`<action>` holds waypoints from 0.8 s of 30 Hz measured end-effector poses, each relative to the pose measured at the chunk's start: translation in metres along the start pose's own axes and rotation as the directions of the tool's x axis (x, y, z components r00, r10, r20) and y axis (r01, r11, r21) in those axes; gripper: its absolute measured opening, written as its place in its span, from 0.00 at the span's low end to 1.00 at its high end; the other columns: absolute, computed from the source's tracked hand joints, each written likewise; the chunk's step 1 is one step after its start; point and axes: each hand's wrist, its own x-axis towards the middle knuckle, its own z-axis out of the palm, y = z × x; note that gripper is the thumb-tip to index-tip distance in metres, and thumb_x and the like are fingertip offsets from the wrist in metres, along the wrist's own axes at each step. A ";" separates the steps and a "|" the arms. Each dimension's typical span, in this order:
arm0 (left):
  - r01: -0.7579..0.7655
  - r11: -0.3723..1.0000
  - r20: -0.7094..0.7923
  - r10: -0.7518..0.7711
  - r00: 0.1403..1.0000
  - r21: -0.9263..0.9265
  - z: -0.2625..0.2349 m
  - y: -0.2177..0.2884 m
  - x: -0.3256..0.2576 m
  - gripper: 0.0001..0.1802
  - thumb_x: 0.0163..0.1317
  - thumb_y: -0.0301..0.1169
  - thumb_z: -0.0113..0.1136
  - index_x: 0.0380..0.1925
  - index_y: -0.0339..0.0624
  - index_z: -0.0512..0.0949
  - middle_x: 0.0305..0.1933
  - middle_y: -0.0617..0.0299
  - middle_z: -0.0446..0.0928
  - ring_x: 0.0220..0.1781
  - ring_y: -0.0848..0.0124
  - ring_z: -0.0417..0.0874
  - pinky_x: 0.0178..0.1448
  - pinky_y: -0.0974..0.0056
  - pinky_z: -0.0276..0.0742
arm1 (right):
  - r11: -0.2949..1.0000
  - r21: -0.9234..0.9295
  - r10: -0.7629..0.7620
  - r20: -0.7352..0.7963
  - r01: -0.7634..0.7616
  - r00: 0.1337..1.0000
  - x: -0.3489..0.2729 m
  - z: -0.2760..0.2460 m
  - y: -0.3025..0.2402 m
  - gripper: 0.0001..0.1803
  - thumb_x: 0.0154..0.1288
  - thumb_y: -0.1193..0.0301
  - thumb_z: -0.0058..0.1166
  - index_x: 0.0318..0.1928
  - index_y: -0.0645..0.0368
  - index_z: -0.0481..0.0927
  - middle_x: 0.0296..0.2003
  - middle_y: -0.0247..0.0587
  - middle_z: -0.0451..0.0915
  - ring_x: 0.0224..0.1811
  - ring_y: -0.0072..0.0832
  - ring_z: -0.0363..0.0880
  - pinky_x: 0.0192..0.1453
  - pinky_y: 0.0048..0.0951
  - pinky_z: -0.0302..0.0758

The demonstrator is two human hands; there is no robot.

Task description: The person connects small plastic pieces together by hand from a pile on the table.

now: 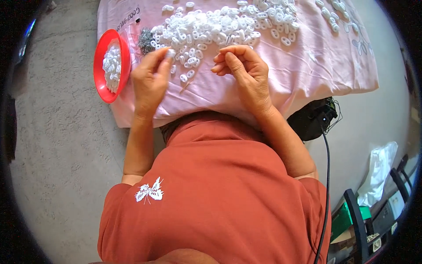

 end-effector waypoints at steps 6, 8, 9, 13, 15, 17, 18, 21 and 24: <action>0.146 0.957 -0.320 -0.060 0.945 0.252 -0.084 -0.072 0.007 0.10 0.63 0.27 0.62 0.42 0.35 0.82 0.38 0.55 0.85 0.36 0.71 0.84 0.41 0.65 0.80 | 1.000 0.006 -0.013 -0.016 0.013 1.000 0.000 -0.002 0.001 0.10 0.75 0.72 0.47 0.49 0.65 0.76 0.41 0.46 0.82 0.37 0.27 0.83 0.43 0.25 0.79; 0.198 0.943 -0.425 -0.069 0.903 0.267 -0.104 -0.095 0.009 0.11 0.62 0.27 0.63 0.43 0.35 0.83 0.37 0.55 0.85 0.35 0.71 0.85 0.40 0.65 0.81 | 0.999 0.021 -0.028 -0.025 0.029 0.999 0.000 0.000 0.000 0.09 0.74 0.73 0.47 0.49 0.65 0.76 0.40 0.45 0.82 0.38 0.27 0.83 0.43 0.25 0.80; 0.233 0.936 -0.435 -0.101 0.895 0.262 -0.114 -0.105 0.008 0.11 0.61 0.27 0.63 0.43 0.35 0.83 0.37 0.55 0.85 0.35 0.71 0.85 0.40 0.65 0.81 | 1.000 0.016 -0.023 -0.019 0.024 1.000 0.001 0.000 0.000 0.09 0.74 0.73 0.47 0.49 0.65 0.76 0.40 0.45 0.82 0.38 0.27 0.83 0.43 0.25 0.80; 0.263 0.901 -0.456 -0.084 0.886 0.345 -0.123 -0.114 0.004 0.12 0.59 0.25 0.63 0.43 0.37 0.83 0.36 0.57 0.84 0.34 0.69 0.84 0.39 0.64 0.81 | 0.999 0.020 -0.041 -0.020 0.041 0.999 0.000 -0.001 0.003 0.09 0.74 0.74 0.47 0.49 0.65 0.76 0.40 0.45 0.82 0.37 0.27 0.83 0.43 0.25 0.80; 0.243 0.923 -0.472 -0.078 0.878 0.299 -0.114 -0.106 0.002 0.11 0.59 0.24 0.63 0.42 0.37 0.83 0.35 0.58 0.82 0.33 0.70 0.83 0.38 0.64 0.80 | 0.998 0.029 -0.055 -0.018 0.056 0.998 0.000 0.000 0.003 0.09 0.74 0.75 0.48 0.48 0.65 0.77 0.40 0.45 0.82 0.38 0.28 0.84 0.43 0.25 0.81; 0.104 0.975 -0.434 -0.010 0.901 0.194 -0.089 -0.094 -0.003 0.09 0.59 0.22 0.61 0.40 0.38 0.83 0.34 0.60 0.82 0.33 0.71 0.82 0.37 0.66 0.79 | 0.996 -0.025 -0.083 -0.023 0.082 0.996 0.000 0.003 0.004 0.08 0.74 0.76 0.47 0.48 0.65 0.77 0.40 0.44 0.82 0.37 0.27 0.83 0.42 0.25 0.81; 0.076 0.986 -0.302 -0.028 0.953 0.148 -0.075 -0.073 -0.005 0.09 0.58 0.20 0.60 0.39 0.38 0.83 0.33 0.60 0.82 0.33 0.71 0.82 0.37 0.66 0.78 | 0.996 -0.030 -0.080 -0.025 0.079 0.997 0.000 0.003 0.005 0.08 0.74 0.76 0.47 0.48 0.65 0.77 0.40 0.44 0.82 0.37 0.27 0.83 0.42 0.25 0.81; -0.022 1.000 -0.020 0.022 1.000 0.002 -0.035 -0.038 -0.016 0.07 0.57 0.19 0.59 0.35 0.38 0.82 0.32 0.57 0.81 0.33 0.68 0.82 0.35 0.65 0.75 | 0.983 -0.155 -0.099 -0.025 0.094 0.995 -0.001 0.008 0.005 0.07 0.73 0.77 0.48 0.47 0.65 0.77 0.38 0.43 0.83 0.35 0.26 0.83 0.40 0.24 0.81; -0.012 0.995 0.134 0.026 0.991 -0.100 -0.011 -0.031 -0.026 0.06 0.56 0.18 0.59 0.34 0.37 0.81 0.32 0.54 0.79 0.33 0.60 0.82 0.37 0.61 0.75 | 0.959 -0.277 -0.082 -0.063 0.061 0.995 -0.004 0.018 0.001 0.08 0.73 0.75 0.49 0.47 0.64 0.77 0.36 0.43 0.83 0.33 0.25 0.82 0.38 0.23 0.79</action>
